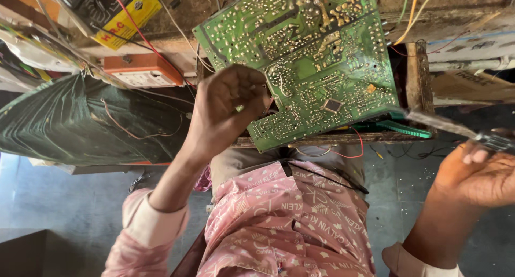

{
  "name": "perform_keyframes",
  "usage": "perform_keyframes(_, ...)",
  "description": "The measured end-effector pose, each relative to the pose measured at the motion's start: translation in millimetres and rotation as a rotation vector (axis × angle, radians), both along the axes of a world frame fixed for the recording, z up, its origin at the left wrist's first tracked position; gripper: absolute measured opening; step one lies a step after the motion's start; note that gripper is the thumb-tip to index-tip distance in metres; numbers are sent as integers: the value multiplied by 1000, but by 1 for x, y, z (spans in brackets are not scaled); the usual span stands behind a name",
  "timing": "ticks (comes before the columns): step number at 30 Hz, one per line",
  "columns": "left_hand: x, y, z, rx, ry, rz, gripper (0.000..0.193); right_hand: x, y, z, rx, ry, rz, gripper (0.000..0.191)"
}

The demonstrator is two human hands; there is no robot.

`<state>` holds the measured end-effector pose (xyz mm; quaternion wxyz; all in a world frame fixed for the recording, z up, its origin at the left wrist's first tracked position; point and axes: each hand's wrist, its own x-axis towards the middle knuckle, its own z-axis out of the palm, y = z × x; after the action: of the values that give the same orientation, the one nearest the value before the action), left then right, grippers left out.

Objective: The person solders a green circuit board using a soldering iron and solder wire. They repeatedly apply flux from a small container, position the board, and use pliers to trim component leads.

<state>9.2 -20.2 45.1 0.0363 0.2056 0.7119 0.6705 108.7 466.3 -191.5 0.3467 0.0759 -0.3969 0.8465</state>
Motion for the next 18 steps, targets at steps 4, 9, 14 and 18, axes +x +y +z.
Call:
perform_keyframes(4,30,-14,-16,208,-294,-130,36,11,17,-10,9,42,-35,38)
perform_keyframes(9,53,-13,-43,210,-396,-95,14,17,45,12,-29,78,-101,27)
perform_keyframes(14,56,-6,-56,147,-455,17,21,-5,98,108,285,69,-683,19)
perform_keyframes(18,55,-6,-61,26,-382,66,21,-51,127,177,572,18,-1056,30)
